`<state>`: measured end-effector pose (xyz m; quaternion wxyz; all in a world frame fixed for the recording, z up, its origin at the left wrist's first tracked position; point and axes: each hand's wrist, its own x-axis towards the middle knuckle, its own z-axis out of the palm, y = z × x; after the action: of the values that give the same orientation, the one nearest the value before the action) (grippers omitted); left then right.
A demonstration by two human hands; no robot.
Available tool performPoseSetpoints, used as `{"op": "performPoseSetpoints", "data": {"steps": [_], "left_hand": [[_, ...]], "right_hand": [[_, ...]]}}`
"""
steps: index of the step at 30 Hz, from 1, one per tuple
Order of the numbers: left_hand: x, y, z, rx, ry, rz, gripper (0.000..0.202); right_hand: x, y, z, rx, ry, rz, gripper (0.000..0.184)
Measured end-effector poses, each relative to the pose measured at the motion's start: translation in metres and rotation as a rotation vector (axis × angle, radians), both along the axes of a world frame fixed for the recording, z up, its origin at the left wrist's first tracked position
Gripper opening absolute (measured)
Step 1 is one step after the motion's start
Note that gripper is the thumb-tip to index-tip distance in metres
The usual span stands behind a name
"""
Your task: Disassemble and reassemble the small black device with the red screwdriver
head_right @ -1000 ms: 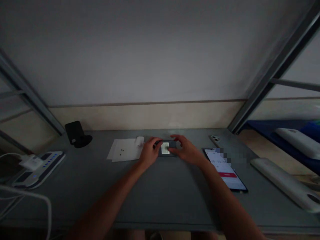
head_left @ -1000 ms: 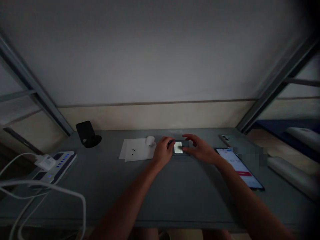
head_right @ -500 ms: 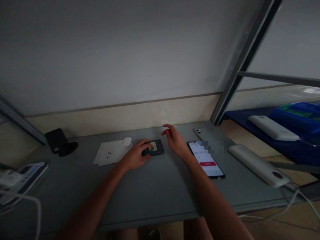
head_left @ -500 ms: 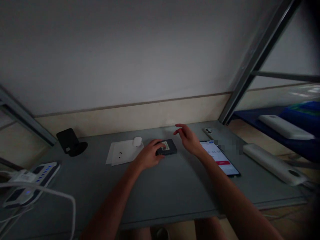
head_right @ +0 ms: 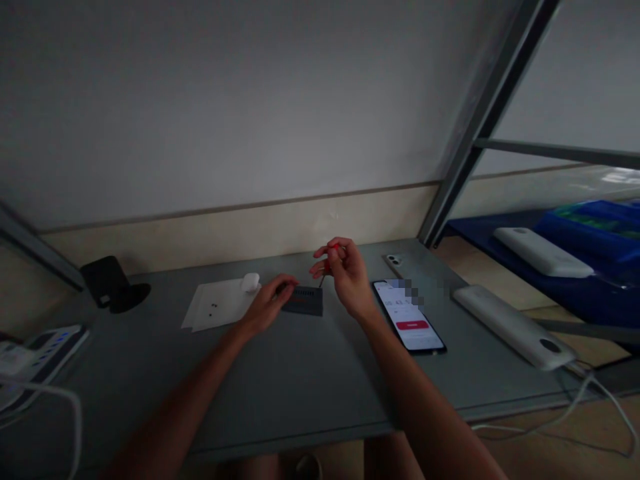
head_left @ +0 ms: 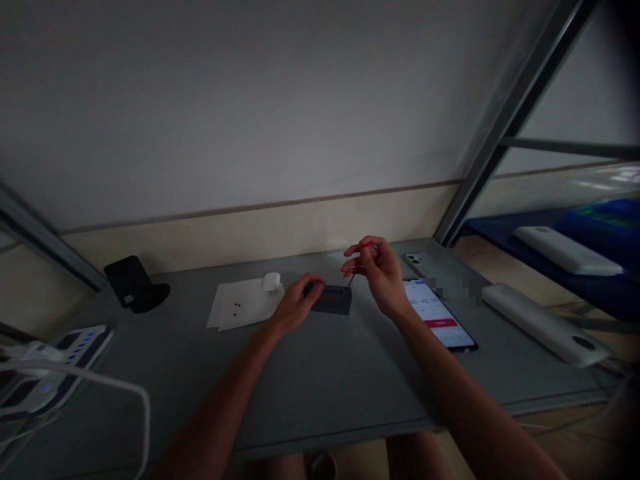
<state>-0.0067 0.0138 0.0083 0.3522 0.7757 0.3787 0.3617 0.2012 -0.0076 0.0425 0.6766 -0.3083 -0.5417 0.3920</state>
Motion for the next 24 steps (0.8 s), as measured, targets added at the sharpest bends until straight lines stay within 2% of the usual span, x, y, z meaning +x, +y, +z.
{"op": "performPoseSetpoints", "data": {"steps": [3, 9, 21, 24], "left_hand": [[-0.0031, 0.0029, 0.0015, 0.019, -0.014, 0.009, 0.031], [-0.0027, 0.0087, 0.0001, -0.066, 0.006, 0.052, 0.033], [-0.0024, 0.0075, 0.0024, -0.025, 0.026, 0.061, 0.031], [-0.0013, 0.0063, 0.0042, -0.029, 0.025, 0.069, 0.029]], "right_hand": [[-0.0022, 0.0015, -0.0027, -0.009, -0.031, 0.009, 0.032], [-0.0044, 0.0021, -0.0052, 0.006, -0.055, 0.021, 0.029], [-0.0062, 0.0001, -0.0047, 0.021, -0.064, 0.025, 0.022], [-0.0049, -0.0013, -0.0039, 0.059, -0.145, -0.036, 0.020]]}}
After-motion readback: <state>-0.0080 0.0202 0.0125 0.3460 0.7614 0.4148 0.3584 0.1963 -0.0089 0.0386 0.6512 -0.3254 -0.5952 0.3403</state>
